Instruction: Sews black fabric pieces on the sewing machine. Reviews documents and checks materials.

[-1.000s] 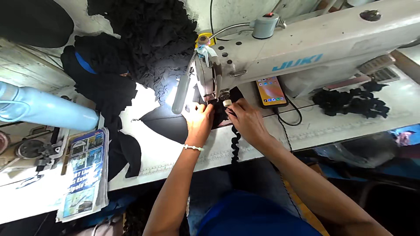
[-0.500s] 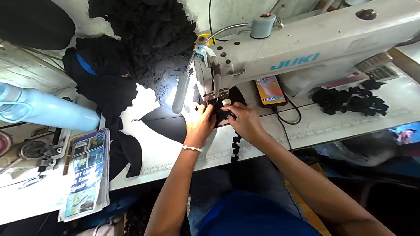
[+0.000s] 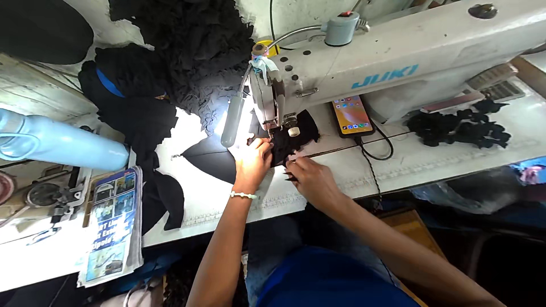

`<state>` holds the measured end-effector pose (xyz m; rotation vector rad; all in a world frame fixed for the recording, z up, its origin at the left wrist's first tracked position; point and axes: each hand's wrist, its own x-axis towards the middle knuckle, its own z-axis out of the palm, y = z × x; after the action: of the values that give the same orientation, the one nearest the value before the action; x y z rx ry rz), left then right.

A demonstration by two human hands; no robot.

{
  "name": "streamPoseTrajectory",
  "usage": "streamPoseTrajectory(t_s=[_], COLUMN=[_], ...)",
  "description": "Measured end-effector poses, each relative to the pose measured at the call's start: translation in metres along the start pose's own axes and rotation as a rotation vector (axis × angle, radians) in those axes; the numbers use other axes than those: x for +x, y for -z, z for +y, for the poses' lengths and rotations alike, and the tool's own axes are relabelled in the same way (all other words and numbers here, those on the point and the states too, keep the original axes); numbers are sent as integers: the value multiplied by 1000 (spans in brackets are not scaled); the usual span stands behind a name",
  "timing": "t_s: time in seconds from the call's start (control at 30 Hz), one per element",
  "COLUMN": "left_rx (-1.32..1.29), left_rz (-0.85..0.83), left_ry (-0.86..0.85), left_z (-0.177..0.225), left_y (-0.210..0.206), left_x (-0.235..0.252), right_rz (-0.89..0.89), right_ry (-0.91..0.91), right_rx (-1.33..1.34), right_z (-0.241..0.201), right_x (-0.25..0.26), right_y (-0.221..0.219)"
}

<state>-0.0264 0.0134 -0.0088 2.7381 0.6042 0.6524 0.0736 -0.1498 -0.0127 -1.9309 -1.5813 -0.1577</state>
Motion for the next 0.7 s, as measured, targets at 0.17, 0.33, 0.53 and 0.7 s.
streamPoseTrajectory(t_s=[0.17,0.33,0.53,0.7], left_rx=[89,-5,17,120], left_rz=[21,92,133,187], left_ry=[93,155,133,63], left_z=[13,8,13,16], left_y=[-4,-11,-13,-18], left_x=[-1,-4,-3,-11], right_rz=[12,-14,-81,-81], right_ry=[-41,-97,-124,-155], right_rx=[-40,32,65,194], right_z=[-14,-14,-16,9], right_x=[-10,-9,-6,20], right_y=[-9,-9,-3,17])
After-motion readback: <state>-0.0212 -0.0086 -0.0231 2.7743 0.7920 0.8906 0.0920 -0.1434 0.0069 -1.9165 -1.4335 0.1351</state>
